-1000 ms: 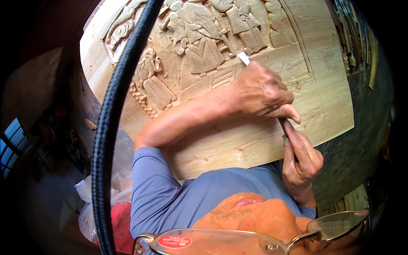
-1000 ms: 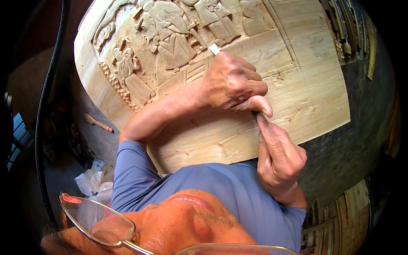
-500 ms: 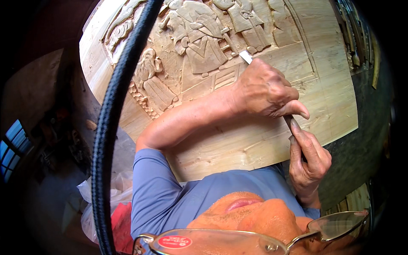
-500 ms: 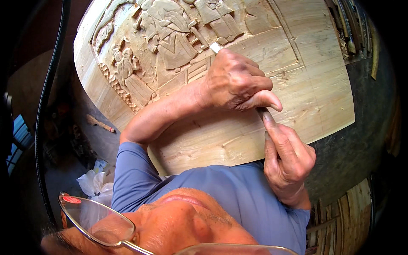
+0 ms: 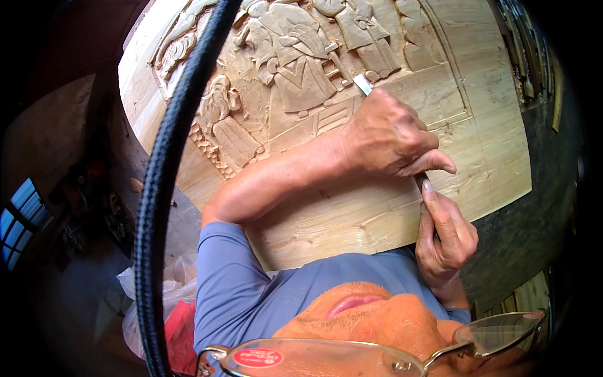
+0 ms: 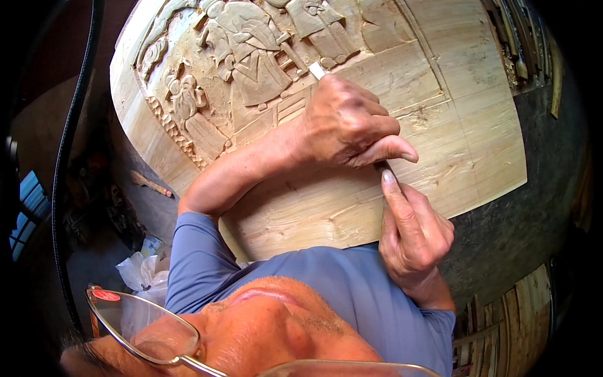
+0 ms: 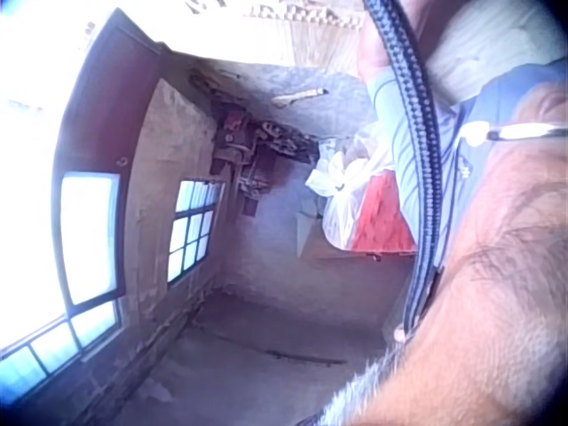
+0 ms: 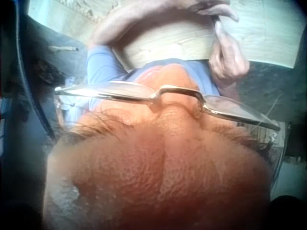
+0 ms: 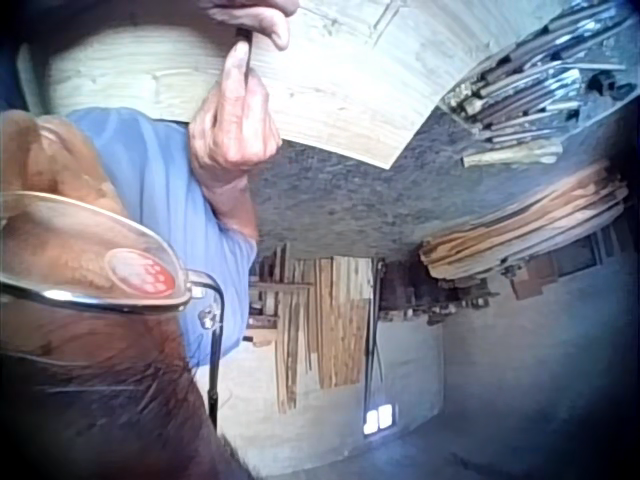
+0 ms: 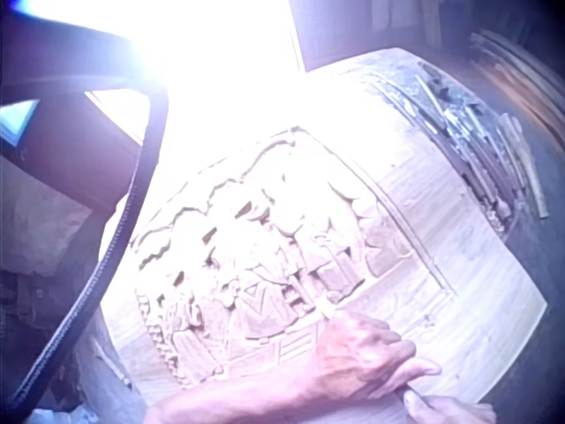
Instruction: The person carves a scene into a wooden board using a chisel and a mallet, striking the chisel and pushing it by hand to remove material from the surface.
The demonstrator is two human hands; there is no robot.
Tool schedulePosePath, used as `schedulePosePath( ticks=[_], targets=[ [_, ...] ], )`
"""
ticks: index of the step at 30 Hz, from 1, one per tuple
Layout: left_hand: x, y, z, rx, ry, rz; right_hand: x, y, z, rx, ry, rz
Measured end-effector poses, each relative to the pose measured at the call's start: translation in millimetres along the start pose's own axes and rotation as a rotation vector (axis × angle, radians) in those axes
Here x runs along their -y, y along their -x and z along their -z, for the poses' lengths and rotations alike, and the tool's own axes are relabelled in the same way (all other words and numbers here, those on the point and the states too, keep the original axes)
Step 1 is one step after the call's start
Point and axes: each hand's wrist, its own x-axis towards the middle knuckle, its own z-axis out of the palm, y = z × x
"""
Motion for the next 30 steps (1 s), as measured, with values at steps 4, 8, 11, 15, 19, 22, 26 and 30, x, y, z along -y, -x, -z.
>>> schedulePosePath(
  ticks=[4, 8, 11, 15, 19, 22, 26, 30],
  targets=[
    [2.7, 0.8, -2.5, 0.003, -0.012, -0.002, -9.7, 2.6, -14.0, -0.08, 0.01, 0.056],
    [2.6, 2.2, -2.2, 0.047, -0.047, 0.007, -13.7, 6.6, -20.0, -0.096, 0.003, 0.047],
    [2.1, 1.8, -2.2, 0.048, -0.051, 0.011, -11.4, 8.6, -22.8, -0.108, -0.008, 0.028],
    [2.2, 2.6, -2.0, 0.044, -0.046, 0.018, -12.1, 10.9, -27.8, -0.126, -0.028, 0.016],
    [2.6, 3.2, -1.4, 0.029, -0.027, 0.014, -12.6, 12.1, -29.4, -0.128, -0.034, 0.008],
    [3.1, 2.3, -2.0, 0.025, -0.028, 0.015, -14.9, 9.5, -35.5, -0.151, -0.051, 0.021],
    [6.6, 0.5, 3.2, -0.029, -0.118, 0.007, -18.0, 5.1, -43.1, -0.168, -0.069, 0.036],
    [5.8, 1.2, 2.3, -0.029, -0.037, -0.034, -14.1, 8.1, -32.0, -0.141, -0.054, 0.024]
  ],
)
